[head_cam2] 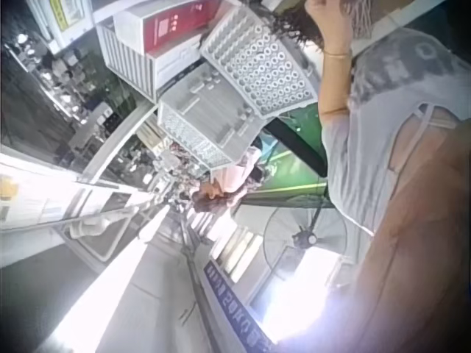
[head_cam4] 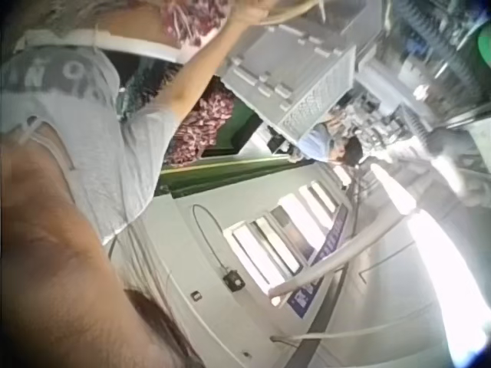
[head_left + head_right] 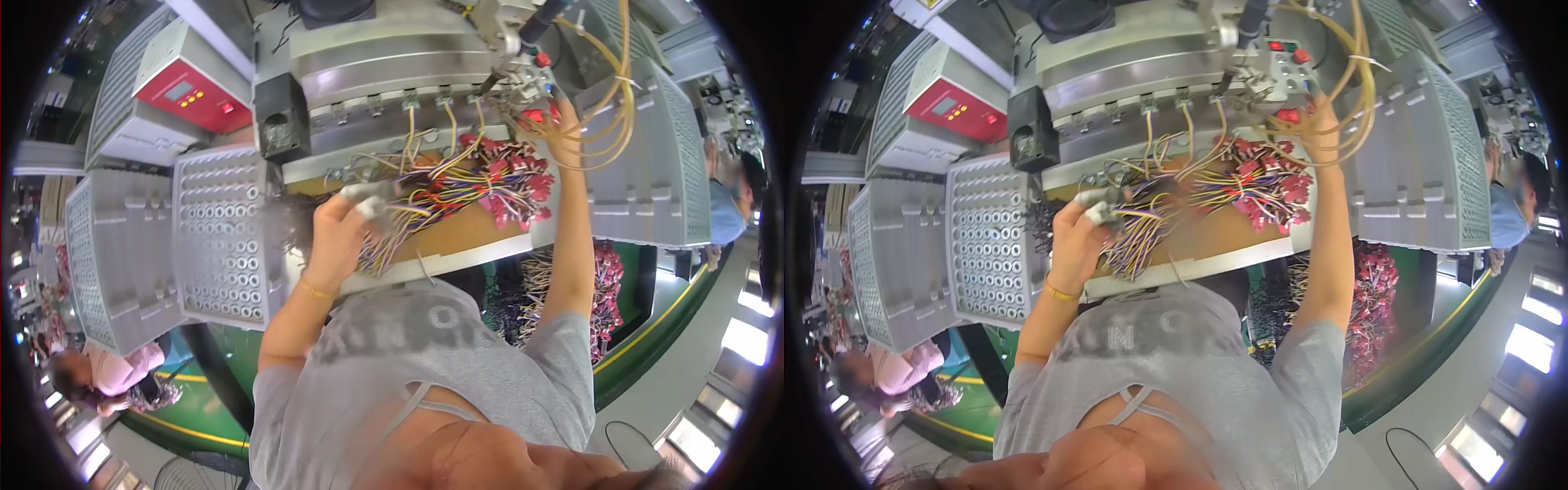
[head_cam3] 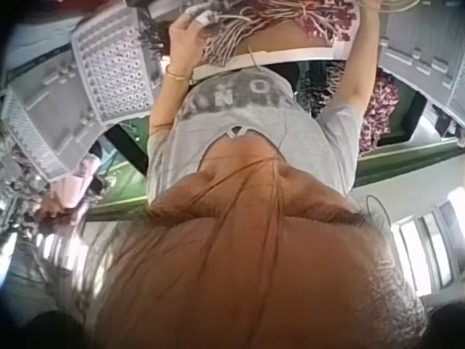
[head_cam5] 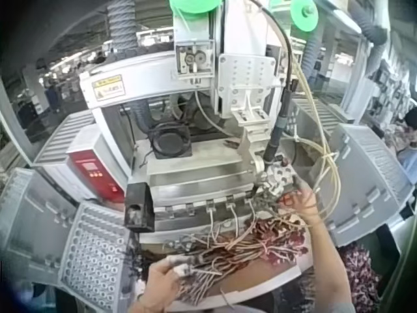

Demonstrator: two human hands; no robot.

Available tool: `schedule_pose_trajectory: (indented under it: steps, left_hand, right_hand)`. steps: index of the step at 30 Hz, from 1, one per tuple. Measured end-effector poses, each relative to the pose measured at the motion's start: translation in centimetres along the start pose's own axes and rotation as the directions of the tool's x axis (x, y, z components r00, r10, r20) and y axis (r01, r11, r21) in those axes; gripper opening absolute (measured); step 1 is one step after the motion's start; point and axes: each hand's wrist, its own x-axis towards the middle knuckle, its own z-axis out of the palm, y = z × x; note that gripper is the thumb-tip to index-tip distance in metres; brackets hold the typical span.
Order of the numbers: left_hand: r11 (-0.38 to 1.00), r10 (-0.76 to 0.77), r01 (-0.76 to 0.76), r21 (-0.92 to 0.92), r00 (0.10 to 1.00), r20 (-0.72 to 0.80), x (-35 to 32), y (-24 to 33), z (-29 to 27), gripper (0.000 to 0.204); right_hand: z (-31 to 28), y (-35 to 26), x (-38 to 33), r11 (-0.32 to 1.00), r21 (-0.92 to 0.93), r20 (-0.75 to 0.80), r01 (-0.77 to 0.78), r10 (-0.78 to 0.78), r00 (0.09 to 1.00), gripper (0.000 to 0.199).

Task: The person assembles wire harnesses by picking connector components from a tray, fitting them onto wire ends by hand, and inserting the wire connectors into a machine.

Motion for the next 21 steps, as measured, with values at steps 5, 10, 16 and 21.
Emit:
schedule_pose_trajectory:
  steps: [5, 10, 16, 21]
  left_hand:
    - [0.961, -0.063, 0.077, -0.267, 0.996, 0.062, 0.5, -0.2, 0.9, 0.023]
    - [0.964, -0.075, 0.083, -0.254, 0.996, 0.04, 1.0, 0.2, 1.3, 0.021]
    - [0.942, 0.011, 0.024, -0.335, 0.994, 0.104, 1.1, 1.3, 1.4, 0.021]
    - [0.963, -0.024, 0.086, -0.256, 0.971, 0.236, 1.3, 1.2, 2.3, 0.026]
  right_hand:
    - [-1.7, -17.8, -7.6, 0.811, 0.496, 0.319, -0.311, 0.164, 0.934, 0.027]
    - [-0.3, -24.8, -9.0, 0.62, 0.654, 0.579, -0.434, -0.041, 0.814, 0.023]
    - [-0.1, -25.9, -7.3, 0.608, 0.661, 0.621, -0.44, -0.114, 0.775, 0.019]
    - [-1.0, -27.2, -6.3, 0.404, 0.614, 0.745, -0.678, -0.012, 0.667, 0.017]
